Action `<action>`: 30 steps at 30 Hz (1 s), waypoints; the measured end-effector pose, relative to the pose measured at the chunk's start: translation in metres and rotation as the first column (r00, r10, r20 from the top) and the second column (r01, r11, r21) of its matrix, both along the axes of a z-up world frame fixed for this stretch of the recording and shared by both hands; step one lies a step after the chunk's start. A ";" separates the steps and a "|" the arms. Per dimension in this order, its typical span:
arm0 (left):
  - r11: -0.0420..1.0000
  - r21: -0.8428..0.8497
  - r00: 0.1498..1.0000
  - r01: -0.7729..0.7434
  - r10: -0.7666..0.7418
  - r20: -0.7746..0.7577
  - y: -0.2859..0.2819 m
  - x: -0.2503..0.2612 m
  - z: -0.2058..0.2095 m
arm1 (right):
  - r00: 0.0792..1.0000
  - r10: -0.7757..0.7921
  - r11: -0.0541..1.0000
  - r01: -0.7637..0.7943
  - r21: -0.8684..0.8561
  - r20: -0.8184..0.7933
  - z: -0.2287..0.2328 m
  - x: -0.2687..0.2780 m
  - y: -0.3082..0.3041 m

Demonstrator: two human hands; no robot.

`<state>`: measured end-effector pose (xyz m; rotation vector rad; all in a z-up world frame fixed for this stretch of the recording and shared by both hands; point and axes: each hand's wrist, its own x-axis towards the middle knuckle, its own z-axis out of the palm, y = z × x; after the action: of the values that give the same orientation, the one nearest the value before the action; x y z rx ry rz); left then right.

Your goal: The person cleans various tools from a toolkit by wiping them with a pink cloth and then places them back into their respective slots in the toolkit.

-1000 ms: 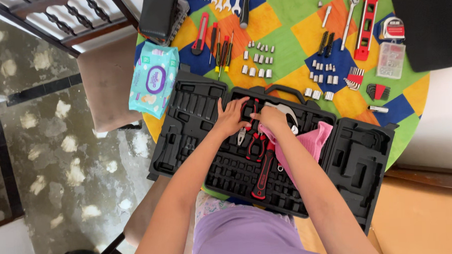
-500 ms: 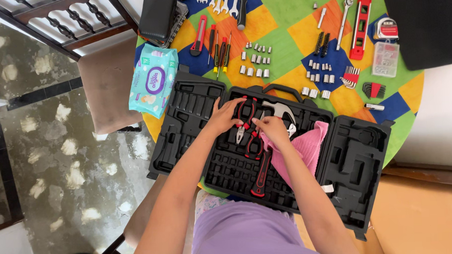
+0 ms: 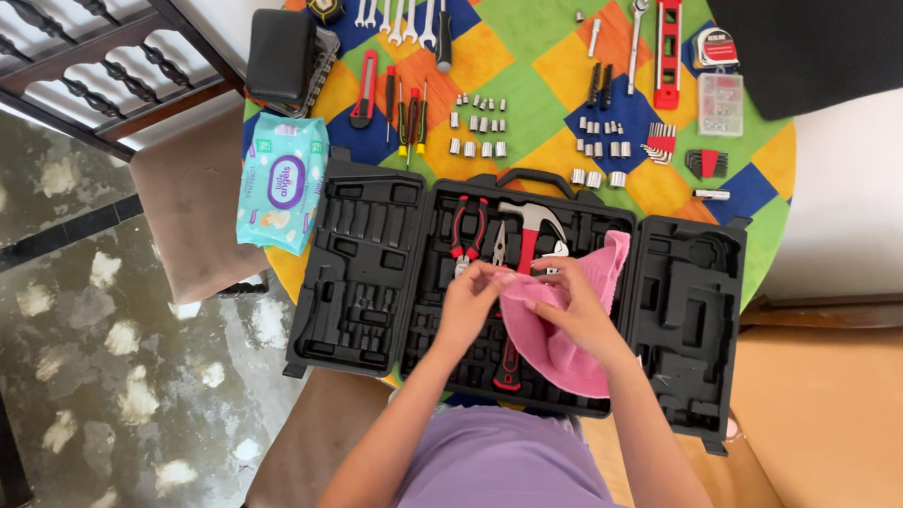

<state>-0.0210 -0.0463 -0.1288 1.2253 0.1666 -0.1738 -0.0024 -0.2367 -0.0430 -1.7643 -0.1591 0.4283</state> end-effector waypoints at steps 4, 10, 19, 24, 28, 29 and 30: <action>0.999 0.006 0.999 -0.054 0.054 0.006 0.008 0.004 -0.017 | 0.990 0.034 0.986 -0.010 -0.167 0.138 0.000 -0.023 -0.007; 0.999 0.020 0.999 -0.037 0.036 0.030 -0.013 -0.002 -0.001 | 0.986 -0.007 0.939 -0.050 -0.339 -0.165 -0.017 -0.045 -0.066; 0.943 -0.255 0.968 0.214 -0.240 -0.073 -0.075 -0.046 0.037 | 0.916 -0.294 0.787 0.395 0.475 -0.274 0.073 -0.038 -0.014; 0.868 0.024 0.862 0.495 -0.495 0.107 -0.038 -0.060 0.068 | 0.831 -0.230 0.498 0.547 0.673 -0.506 0.066 -0.027 -0.016; 0.679 0.358 0.695 0.641 -0.712 0.104 -0.005 -0.051 0.046 | 0.873 -0.097 0.334 0.480 0.811 -0.477 0.033 -0.025 -0.027; 0.764 0.346 0.790 0.545 -0.606 0.093 0.010 -0.046 0.036 | 0.893 0.005 0.228 0.438 0.870 -0.450 0.026 -0.021 -0.029; 0.835 0.334 0.869 0.437 -0.488 0.082 0.026 -0.036 0.026 | 0.906 0.125 0.093 0.394 0.914 -0.403 0.017 -0.018 -0.031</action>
<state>-0.0567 -0.0198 -0.1031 1.5720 -0.2673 -0.4847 -0.0201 -0.2673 -0.0259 -0.2163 0.0371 0.3580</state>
